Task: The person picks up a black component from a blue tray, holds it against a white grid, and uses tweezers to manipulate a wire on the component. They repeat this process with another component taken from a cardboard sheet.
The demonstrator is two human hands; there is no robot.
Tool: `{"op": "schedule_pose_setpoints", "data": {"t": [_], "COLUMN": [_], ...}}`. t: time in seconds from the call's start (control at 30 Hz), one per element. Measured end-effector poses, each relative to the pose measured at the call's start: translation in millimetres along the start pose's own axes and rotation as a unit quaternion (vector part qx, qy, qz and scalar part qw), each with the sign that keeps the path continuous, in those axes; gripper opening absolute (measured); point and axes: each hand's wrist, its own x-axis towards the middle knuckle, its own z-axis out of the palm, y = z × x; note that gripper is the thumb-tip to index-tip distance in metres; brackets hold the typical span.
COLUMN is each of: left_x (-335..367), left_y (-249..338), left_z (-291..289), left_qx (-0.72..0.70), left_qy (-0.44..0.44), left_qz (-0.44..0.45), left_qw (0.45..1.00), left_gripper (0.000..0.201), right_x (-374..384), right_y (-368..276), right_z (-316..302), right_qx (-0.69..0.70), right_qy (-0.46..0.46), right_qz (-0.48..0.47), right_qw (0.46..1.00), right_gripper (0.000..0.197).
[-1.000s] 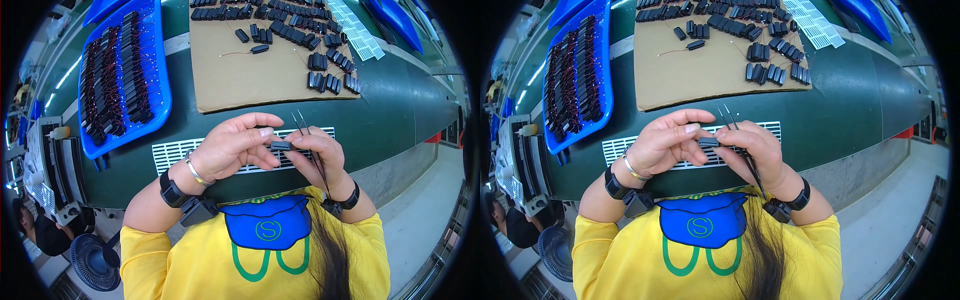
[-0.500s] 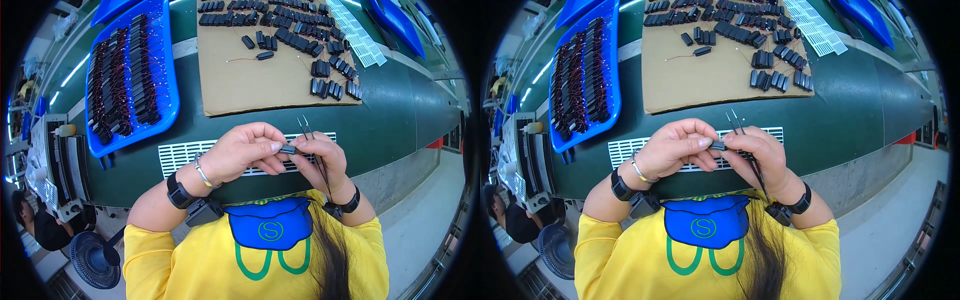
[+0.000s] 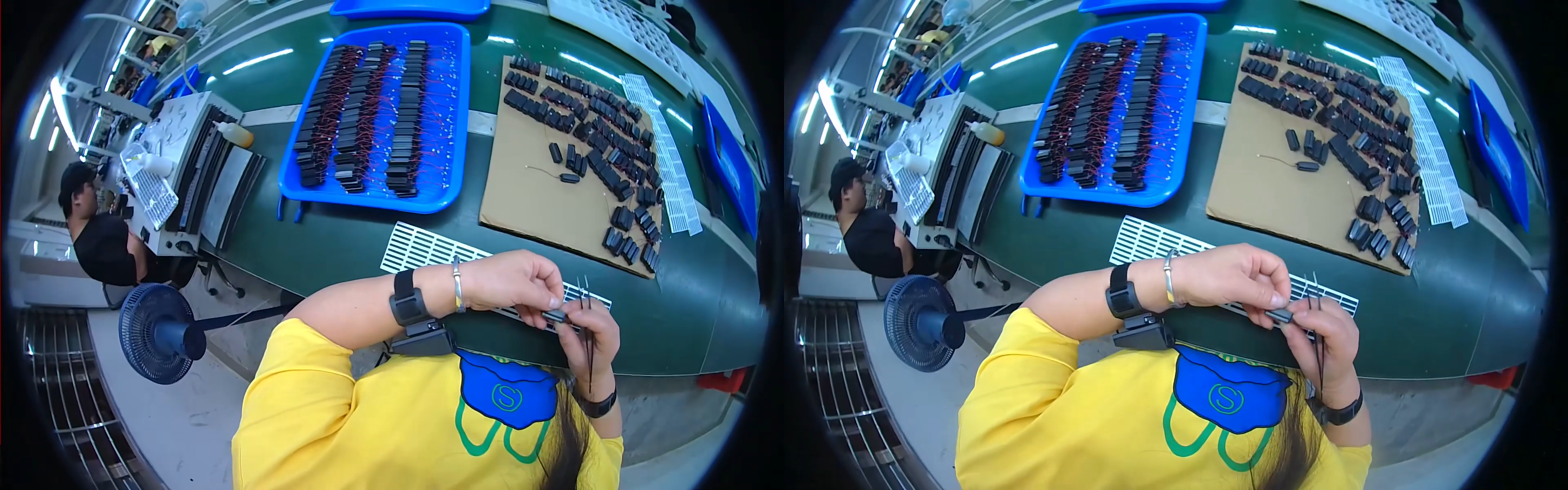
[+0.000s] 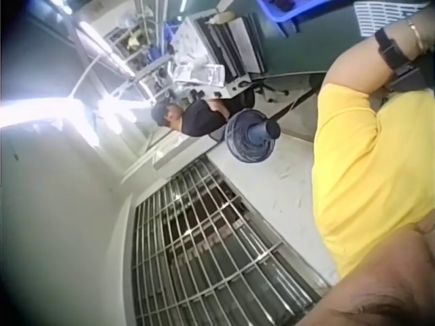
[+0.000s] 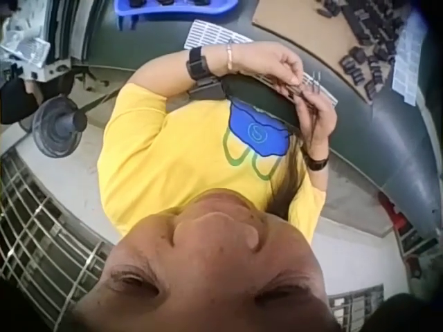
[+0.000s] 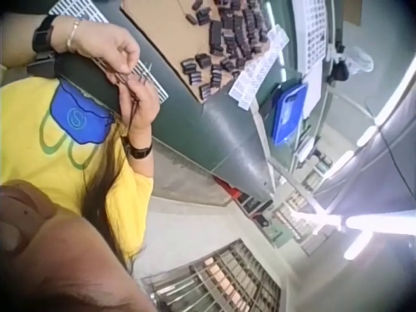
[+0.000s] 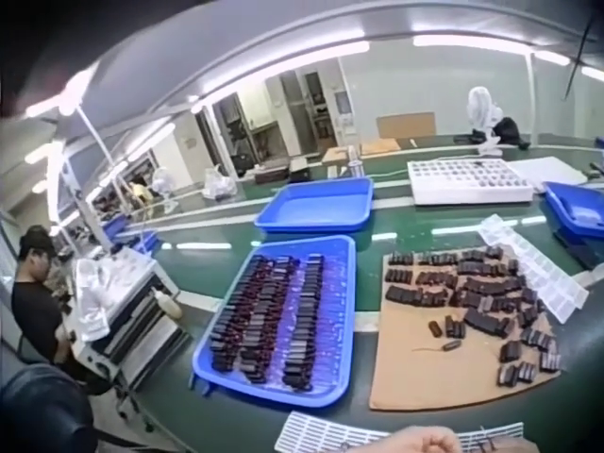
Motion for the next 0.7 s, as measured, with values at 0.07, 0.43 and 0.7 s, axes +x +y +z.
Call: {"op": "schedule_pose_setpoints", "data": {"t": [0.07,0.43,0.7], "left_x": [-1.3,-51.8,-148.9], "left_y": [0.4,39.1,154.0], "left_z": [-2.6,-13.7,-121.8], "left_qx": [0.022,0.036,0.191], "left_qy": [-0.01,0.0,0.339], "left_qz": [0.0,-0.001,0.182], "left_qw": [1.0,0.999,0.903], "left_gripper": [0.014,0.025,0.028], "right_x": [0.1,6.8,-14.5], "right_y": [0.9,-10.3,10.2], "right_z": [-4.2,-13.5,-26.4], "right_qx": [-0.012,0.088,0.017], "right_qy": [-0.055,0.008,0.018], "right_qz": [-0.039,-0.029,0.179], "right_qw": [0.998,0.996,0.984], "right_gripper": [0.027,0.023,0.012]}}
